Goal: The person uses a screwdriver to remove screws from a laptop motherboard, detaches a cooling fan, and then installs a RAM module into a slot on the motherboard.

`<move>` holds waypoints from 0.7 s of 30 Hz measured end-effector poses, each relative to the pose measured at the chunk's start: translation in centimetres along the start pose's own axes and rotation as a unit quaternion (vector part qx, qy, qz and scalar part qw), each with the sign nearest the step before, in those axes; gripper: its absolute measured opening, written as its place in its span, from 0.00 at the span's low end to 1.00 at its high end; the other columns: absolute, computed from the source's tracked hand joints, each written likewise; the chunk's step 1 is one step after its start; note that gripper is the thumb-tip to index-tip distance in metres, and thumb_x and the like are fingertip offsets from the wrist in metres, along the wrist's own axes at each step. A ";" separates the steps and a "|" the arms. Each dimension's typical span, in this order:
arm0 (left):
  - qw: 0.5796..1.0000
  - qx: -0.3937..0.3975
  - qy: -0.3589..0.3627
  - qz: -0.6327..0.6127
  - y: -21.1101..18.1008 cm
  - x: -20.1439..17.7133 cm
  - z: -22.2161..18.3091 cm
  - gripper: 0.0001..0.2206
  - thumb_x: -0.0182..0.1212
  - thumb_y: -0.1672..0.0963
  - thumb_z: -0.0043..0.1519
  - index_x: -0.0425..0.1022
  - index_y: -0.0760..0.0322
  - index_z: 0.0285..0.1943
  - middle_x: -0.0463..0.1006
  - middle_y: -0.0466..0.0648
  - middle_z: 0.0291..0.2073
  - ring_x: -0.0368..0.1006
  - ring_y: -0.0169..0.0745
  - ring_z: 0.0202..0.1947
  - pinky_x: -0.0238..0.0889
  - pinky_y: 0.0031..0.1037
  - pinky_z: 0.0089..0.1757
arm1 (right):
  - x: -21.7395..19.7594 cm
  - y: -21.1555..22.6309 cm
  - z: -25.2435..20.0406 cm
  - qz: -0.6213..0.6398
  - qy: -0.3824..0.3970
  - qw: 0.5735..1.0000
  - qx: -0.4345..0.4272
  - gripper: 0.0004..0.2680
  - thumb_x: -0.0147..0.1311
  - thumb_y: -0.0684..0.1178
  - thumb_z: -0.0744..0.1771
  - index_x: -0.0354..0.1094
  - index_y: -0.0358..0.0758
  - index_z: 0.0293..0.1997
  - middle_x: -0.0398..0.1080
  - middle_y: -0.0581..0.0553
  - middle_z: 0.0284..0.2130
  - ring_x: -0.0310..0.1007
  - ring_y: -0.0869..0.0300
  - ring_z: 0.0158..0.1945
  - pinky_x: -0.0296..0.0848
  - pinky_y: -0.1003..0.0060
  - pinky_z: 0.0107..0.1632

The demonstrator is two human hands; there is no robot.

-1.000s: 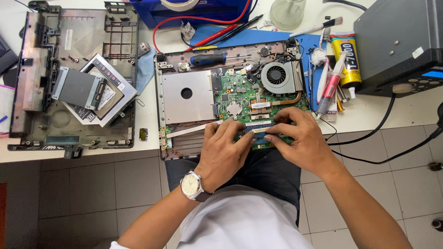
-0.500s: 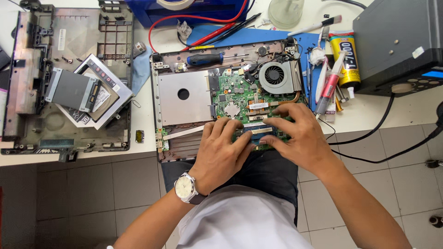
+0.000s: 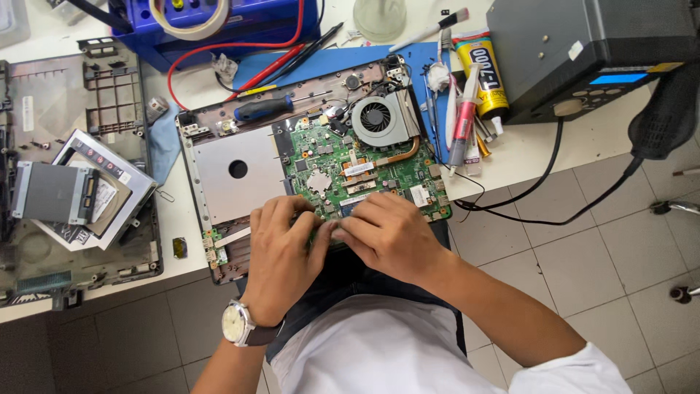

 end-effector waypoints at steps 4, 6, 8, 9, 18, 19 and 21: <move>1.000 -0.009 0.002 0.012 -0.3 -0.5 -0.3 0.06 0.65 0.54 0.65 0.75 0.58 0.39 0.72 0.45 0.37 0.73 0.50 0.46 0.59 0.35 0.43 | 0.0 -0.5 0.5 -0.060 -0.011 0.998 0.004 0.03 0.57 0.45 0.68 0.75 0.43 0.42 0.72 0.45 0.36 0.74 0.49 0.45 0.73 0.55 0.46; 0.998 -0.027 0.047 0.016 -0.6 -0.8 -0.2 0.11 0.63 0.52 0.65 0.76 0.61 0.49 0.73 0.50 0.45 0.68 0.53 0.48 0.57 0.42 0.47 | -0.2 -0.5 0.5 -0.054 0.060 0.996 0.035 0.05 0.54 0.43 0.70 0.73 0.36 0.48 0.73 0.41 0.44 0.71 0.44 0.53 0.69 0.50 0.52; 0.999 -0.022 0.041 0.020 -0.7 -0.8 0.1 0.11 0.63 0.52 0.65 0.77 0.60 0.49 0.73 0.49 0.45 0.68 0.53 0.47 0.57 0.42 0.46 | -0.6 -0.7 0.7 -0.047 0.058 0.997 0.033 0.06 0.54 0.43 0.70 0.73 0.36 0.49 0.75 0.41 0.44 0.73 0.44 0.53 0.70 0.50 0.52; 0.999 -0.018 0.039 0.022 -0.8 -0.7 0.2 0.10 0.63 0.51 0.65 0.77 0.60 0.49 0.73 0.49 0.44 0.68 0.53 0.46 0.57 0.42 0.45 | -0.8 -0.7 0.7 -0.038 0.058 0.997 0.034 0.07 0.54 0.44 0.70 0.73 0.35 0.50 0.76 0.41 0.45 0.74 0.43 0.52 0.72 0.51 0.52; 1.000 0.004 0.014 0.026 -1.5 0.4 1.6 0.07 0.62 0.55 0.66 0.79 0.59 0.49 0.72 0.48 0.38 0.71 0.52 0.46 0.59 0.37 0.45 | -2.7 -4.4 0.7 -0.173 0.029 0.980 0.092 0.04 0.56 0.45 0.70 0.77 0.43 0.46 0.66 0.47 0.33 0.71 0.53 0.40 0.72 0.58 0.40; 1.000 0.003 0.014 0.027 -1.6 0.5 1.8 0.07 0.62 0.55 0.66 0.79 0.59 0.49 0.72 0.48 0.38 0.71 0.52 0.46 0.59 0.37 0.45 | -2.6 -4.5 0.6 -0.171 0.029 0.981 0.091 0.04 0.56 0.45 0.70 0.77 0.43 0.46 0.66 0.47 0.33 0.71 0.53 0.40 0.72 0.58 0.40; 0.999 0.017 0.016 0.033 -2.0 0.7 2.4 0.08 0.62 0.58 0.64 0.79 0.60 0.51 0.72 0.50 0.38 0.71 0.54 0.46 0.59 0.39 0.47 | -2.5 -4.7 0.6 -0.172 0.056 0.978 0.100 0.04 0.57 0.42 0.69 0.77 0.42 0.46 0.64 0.45 0.34 0.70 0.50 0.38 0.71 0.55 0.39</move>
Point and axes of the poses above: each hand's wrist, its own z-axis towards the middle knuckle, its own x-axis out of the palm, y = z × x, the point moved 1 cm from there along z, towards the middle knuckle
